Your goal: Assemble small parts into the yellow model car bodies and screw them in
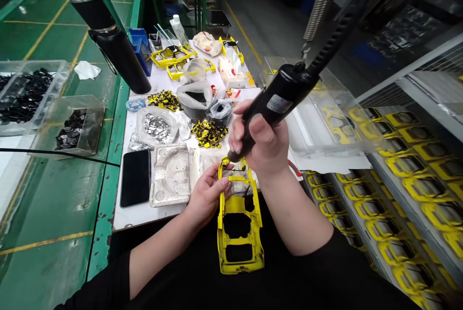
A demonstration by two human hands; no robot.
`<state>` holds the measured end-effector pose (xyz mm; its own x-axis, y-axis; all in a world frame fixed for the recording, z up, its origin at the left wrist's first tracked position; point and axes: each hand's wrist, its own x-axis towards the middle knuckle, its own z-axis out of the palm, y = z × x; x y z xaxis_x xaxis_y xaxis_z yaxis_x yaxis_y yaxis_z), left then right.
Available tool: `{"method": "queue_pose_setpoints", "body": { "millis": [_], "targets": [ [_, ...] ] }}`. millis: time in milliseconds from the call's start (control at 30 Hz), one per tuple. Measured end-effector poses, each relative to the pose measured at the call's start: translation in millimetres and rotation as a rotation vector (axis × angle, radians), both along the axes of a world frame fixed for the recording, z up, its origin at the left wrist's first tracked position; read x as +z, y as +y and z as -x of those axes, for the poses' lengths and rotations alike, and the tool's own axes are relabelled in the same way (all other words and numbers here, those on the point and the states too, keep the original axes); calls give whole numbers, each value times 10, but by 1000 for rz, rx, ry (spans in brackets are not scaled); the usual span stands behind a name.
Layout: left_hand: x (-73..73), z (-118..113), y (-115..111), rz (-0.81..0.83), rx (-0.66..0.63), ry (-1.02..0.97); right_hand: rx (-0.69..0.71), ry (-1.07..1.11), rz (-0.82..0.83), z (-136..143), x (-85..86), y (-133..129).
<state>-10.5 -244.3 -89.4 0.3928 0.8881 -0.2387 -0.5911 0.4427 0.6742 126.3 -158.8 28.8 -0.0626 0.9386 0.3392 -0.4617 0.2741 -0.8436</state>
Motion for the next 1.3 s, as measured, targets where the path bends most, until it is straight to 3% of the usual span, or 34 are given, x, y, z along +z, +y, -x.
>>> {"method": "queue_pose_setpoints", "body": {
  "millis": [533,767,1000,1300],
  "targets": [
    [-14,-4,8,-4,6,-4,40,9,38,20,-183,26],
    [27,-2,22,33,17,-15,48,-100,89,18,-255,27],
    [36,-4,20,45,18,-28,7,-92,97,48,-256,28],
    [33,1,19,35,10,-4,96,-66,110,33,-226,32]
  ]
}}
